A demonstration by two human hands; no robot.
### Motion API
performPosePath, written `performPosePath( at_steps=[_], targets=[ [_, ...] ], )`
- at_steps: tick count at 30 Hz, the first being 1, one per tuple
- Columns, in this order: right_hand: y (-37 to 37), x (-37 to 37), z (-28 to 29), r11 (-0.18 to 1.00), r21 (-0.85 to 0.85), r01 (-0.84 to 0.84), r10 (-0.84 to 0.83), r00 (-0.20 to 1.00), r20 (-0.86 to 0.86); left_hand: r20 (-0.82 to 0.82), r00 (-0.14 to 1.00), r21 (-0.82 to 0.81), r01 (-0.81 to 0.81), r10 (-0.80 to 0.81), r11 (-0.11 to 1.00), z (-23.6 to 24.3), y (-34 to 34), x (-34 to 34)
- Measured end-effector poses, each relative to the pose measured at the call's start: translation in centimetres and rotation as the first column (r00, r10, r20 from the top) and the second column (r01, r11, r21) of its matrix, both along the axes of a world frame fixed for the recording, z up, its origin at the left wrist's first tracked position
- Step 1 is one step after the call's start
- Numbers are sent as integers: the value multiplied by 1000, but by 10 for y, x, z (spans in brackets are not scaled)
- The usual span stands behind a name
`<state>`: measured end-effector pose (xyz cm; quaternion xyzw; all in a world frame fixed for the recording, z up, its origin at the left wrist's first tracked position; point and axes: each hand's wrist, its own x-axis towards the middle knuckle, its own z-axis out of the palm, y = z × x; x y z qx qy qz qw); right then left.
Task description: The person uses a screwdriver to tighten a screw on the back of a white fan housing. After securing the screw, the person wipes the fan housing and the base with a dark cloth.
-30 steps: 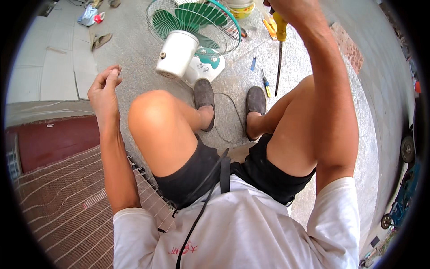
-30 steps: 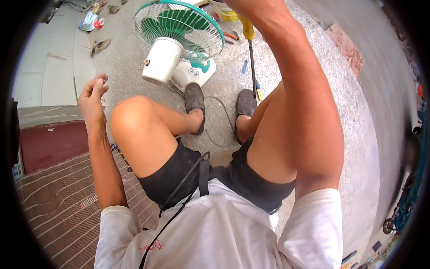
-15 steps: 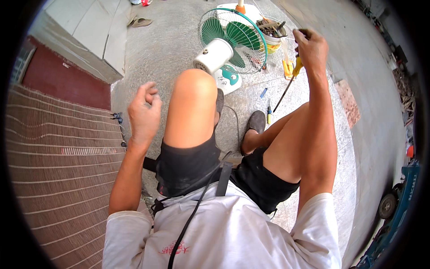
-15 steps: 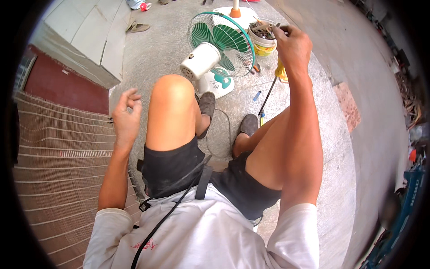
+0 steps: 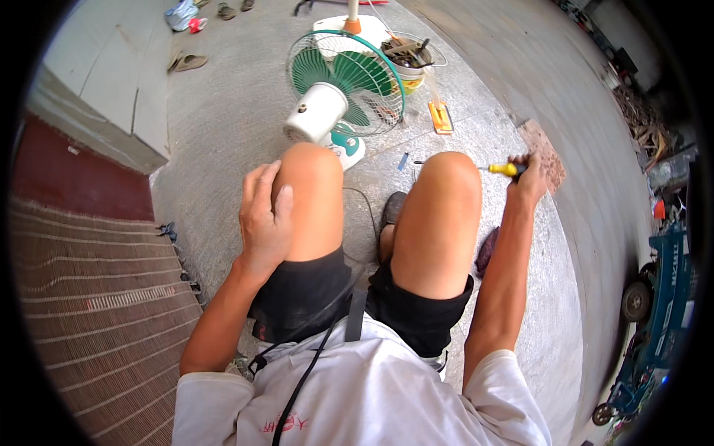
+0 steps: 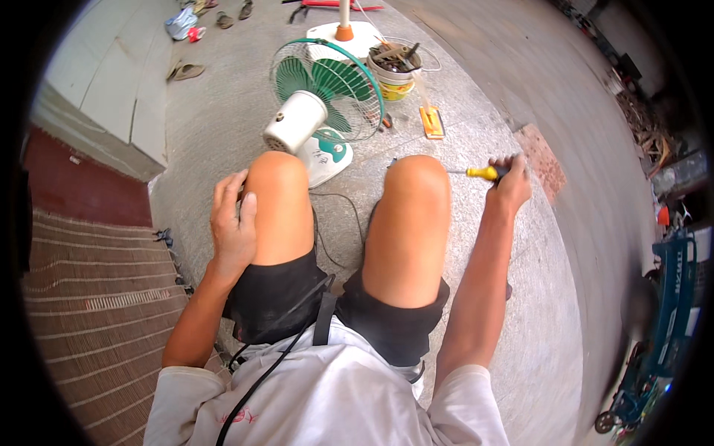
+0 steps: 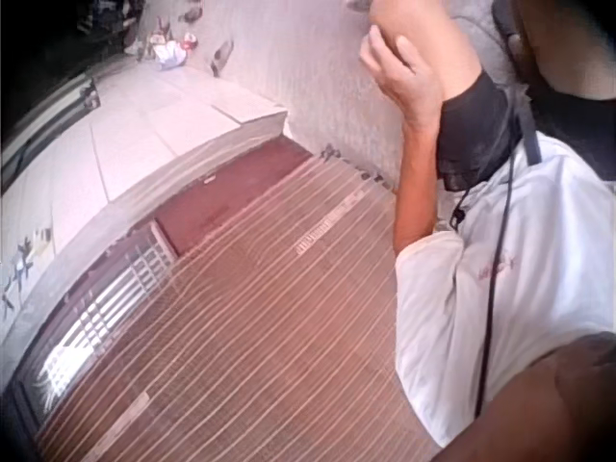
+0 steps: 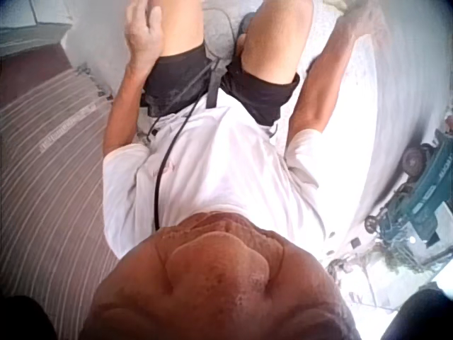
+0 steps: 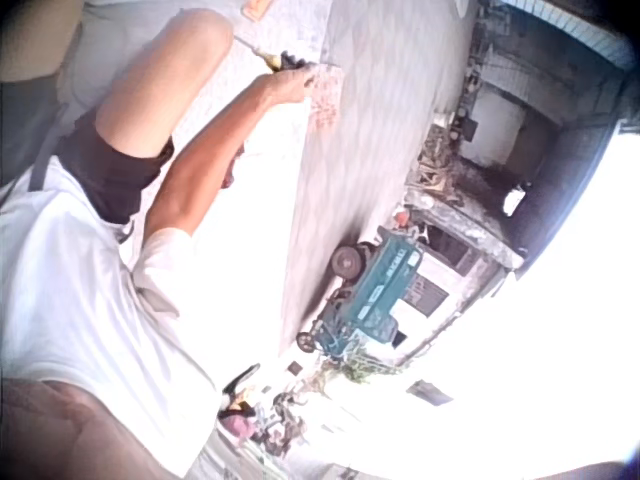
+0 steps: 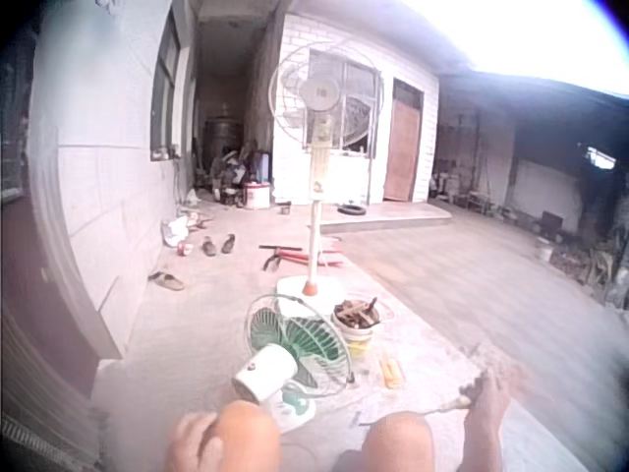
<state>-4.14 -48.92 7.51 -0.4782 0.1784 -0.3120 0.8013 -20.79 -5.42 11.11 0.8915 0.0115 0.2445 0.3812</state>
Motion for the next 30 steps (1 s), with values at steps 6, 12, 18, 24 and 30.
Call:
performPosePath(
  at_steps=[6,12,18,24,30],
  targets=[
    [-45,-59,-185,907,343,245,-103,918,-382,-61,998,-44,1,-4,999,-12,14,4],
    [-28,-87,-275,788,368,493,-145,730,-667,-122,993,-79,-15,5,997,-12,17,5],
    [5,-113,-322,795,421,437,18,676,-737,-146,989,-109,-26,9,994,-9,10,9],
    [29,-140,-339,825,429,368,128,618,-775,-161,987,-183,-12,-18,983,-12,17,10],
    [43,-136,-313,884,414,217,203,620,-758,-41,999,85,24,-21,996,10,27,23]
  ],
)
